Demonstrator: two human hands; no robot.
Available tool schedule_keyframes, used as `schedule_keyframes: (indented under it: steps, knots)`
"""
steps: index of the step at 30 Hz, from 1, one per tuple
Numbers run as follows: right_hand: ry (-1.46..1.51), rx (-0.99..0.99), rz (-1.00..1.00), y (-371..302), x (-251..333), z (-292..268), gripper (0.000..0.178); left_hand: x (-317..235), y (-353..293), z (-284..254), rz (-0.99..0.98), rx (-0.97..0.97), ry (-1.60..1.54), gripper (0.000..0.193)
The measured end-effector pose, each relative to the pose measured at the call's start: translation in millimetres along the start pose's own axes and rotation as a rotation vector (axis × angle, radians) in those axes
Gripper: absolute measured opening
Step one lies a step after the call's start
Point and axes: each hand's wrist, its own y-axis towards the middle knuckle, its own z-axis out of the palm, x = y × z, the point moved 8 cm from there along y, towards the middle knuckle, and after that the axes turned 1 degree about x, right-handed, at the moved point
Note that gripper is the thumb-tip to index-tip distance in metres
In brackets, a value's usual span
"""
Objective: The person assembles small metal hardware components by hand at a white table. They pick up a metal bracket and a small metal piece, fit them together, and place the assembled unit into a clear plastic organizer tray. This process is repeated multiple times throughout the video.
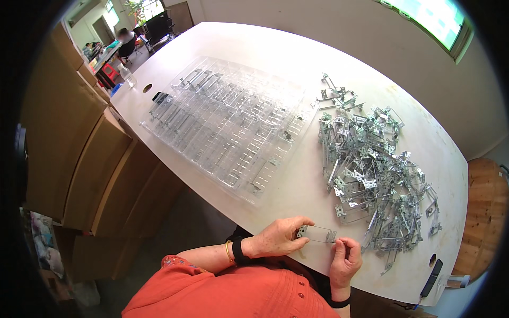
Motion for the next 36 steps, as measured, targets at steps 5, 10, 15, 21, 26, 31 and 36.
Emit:
schedule_keyframes:
  steps: [5,10,15,21,26,31,36]
  knots:
    - [-0.003,-0.002,0.01,1,7,2,0.007,0,0,0,0.006,-0.007,0.01,0.04]
    - [-0.001,-0.003,-0.036,-1,1,-1,0.007,-3,1,-1,-0.017,0.009,-0.004,0.04]
    - [0.025,0.026,-0.023,-1,-1,0,0.007,-1,-1,-1,-0.003,-0.006,-0.013,0.04]
    - [-0.022,0.013,-0.004,0,6,2,0.007,0,0,0,-0.009,0.005,-0.001,0.041]
    - [-0.033,0.009,0.015,0,5,1,0.007,3,-1,2,-0.038,0.026,-0.004,0.041]
    - [0.025,0.008,-0.013,-2,-5,-2,0.008,0,0,0,-0.008,0.0,0.0,0.041]
    - [-0.013,0.025,-0.011,0,3,2,0.007,1,-1,0,-0.02,-0.001,-0.022,0.041]
